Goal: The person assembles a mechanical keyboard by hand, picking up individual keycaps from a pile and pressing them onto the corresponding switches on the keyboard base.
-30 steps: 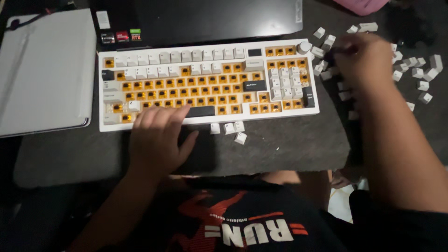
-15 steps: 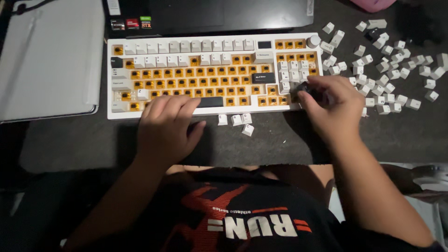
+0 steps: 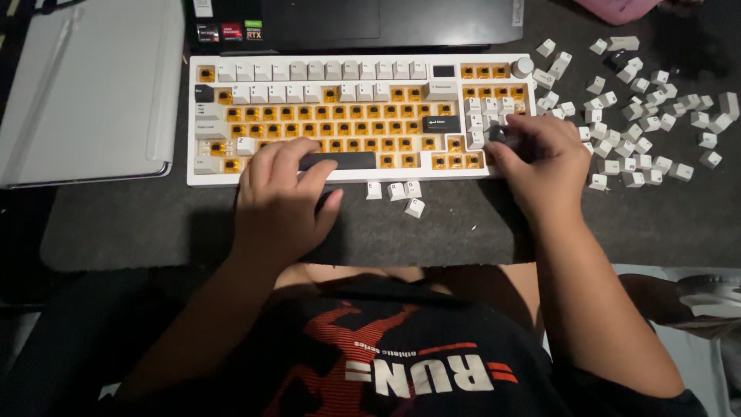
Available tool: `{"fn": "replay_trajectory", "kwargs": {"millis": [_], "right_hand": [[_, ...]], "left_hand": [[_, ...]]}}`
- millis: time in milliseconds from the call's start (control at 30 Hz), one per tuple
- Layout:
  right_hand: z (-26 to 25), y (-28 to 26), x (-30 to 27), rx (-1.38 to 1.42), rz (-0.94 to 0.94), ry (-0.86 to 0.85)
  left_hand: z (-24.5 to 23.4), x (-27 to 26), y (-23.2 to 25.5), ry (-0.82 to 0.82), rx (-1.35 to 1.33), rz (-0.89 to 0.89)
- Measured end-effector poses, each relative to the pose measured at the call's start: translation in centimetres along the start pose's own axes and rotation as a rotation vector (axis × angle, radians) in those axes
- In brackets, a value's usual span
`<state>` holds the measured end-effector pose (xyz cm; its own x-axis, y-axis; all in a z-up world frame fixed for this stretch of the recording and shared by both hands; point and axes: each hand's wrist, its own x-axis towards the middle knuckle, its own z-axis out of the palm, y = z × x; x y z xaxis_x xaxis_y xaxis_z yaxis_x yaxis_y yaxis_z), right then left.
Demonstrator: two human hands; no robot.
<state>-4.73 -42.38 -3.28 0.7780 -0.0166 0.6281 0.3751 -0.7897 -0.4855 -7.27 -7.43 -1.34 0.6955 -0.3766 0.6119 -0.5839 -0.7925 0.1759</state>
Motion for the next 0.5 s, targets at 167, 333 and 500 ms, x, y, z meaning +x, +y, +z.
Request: {"fn": "replay_trajectory", "kwargs": {"millis": [167, 333, 500], "right_hand": [[-0.11, 0.21, -0.28, 0.004, -0.026, 0.008], [-0.14, 0.22, -0.24, -0.087, -0.108, -0.035], [-0.42, 0.13, -0.13, -0.093, -0.146, -0.037]], "left_hand": [[-0.31, 0.08, -0.06, 0.026, -0.012, 0.022], [-0.37, 0.0, 0.1, 0.097, -0.018, 0.063], [-0.41, -0.09, -0.17, 0.077, -0.052, 0.072]]}}
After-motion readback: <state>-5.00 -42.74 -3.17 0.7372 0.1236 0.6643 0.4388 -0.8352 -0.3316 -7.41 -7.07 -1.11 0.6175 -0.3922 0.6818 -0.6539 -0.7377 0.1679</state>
